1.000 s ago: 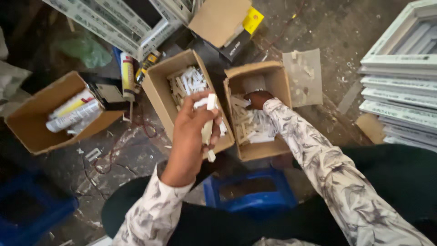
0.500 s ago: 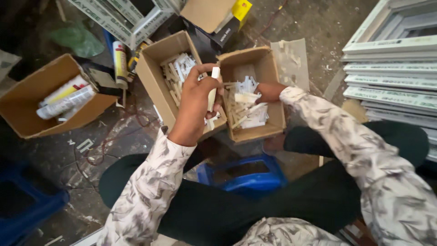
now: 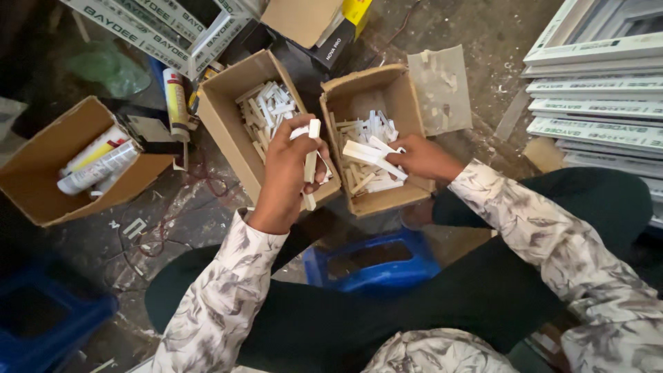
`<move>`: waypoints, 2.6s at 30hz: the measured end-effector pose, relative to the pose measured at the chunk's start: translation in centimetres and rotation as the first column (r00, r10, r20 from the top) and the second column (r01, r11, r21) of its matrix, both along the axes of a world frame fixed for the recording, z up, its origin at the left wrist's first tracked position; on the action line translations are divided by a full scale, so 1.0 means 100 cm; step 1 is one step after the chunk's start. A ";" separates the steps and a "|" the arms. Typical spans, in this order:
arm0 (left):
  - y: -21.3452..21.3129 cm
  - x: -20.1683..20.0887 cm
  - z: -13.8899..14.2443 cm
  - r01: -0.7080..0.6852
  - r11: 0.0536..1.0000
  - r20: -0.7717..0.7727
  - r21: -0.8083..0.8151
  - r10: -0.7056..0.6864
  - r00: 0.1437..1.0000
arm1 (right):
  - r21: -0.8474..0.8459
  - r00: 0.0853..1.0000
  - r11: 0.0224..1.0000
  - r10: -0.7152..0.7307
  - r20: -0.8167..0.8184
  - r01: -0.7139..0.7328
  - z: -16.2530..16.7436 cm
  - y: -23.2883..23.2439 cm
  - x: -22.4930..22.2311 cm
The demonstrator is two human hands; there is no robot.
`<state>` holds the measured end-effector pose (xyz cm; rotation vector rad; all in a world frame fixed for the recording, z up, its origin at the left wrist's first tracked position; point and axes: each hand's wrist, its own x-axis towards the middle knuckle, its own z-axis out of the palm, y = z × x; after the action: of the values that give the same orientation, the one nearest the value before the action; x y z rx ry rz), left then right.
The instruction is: The person sits on a stool and sorts small white plastic clips from one cardboard box into another. They pick up clips with both hands, inspect them, and place them into the second box, occasionally adjusting the pile.
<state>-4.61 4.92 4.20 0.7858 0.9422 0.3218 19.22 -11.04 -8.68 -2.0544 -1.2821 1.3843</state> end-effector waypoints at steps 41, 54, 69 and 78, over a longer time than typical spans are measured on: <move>0.000 0.017 -0.048 0.119 0.935 -0.095 0.335 -0.092 0.991 | 0.308 0.950 0.906 -0.233 -0.209 0.290 0.079 0.019 -0.004; -0.009 0.037 -0.031 0.231 0.966 0.055 0.114 -0.238 0.970 | 0.467 0.901 0.825 -0.110 -0.420 0.318 0.088 0.001 -0.028; -0.027 0.039 -0.006 0.610 0.483 -0.449 0.628 -0.416 0.791 | 0.439 0.995 0.896 -0.090 0.046 0.061 0.096 0.001 -0.041; -0.024 0.034 -0.020 0.422 0.435 -0.368 0.795 -0.207 0.906 | 0.527 0.996 0.850 -0.063 0.058 0.023 0.107 0.004 -0.041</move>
<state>-1.18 2.56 2.24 1.9756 0.7664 0.3780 15.16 -10.66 2.05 -1.7446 -1.4394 0.8126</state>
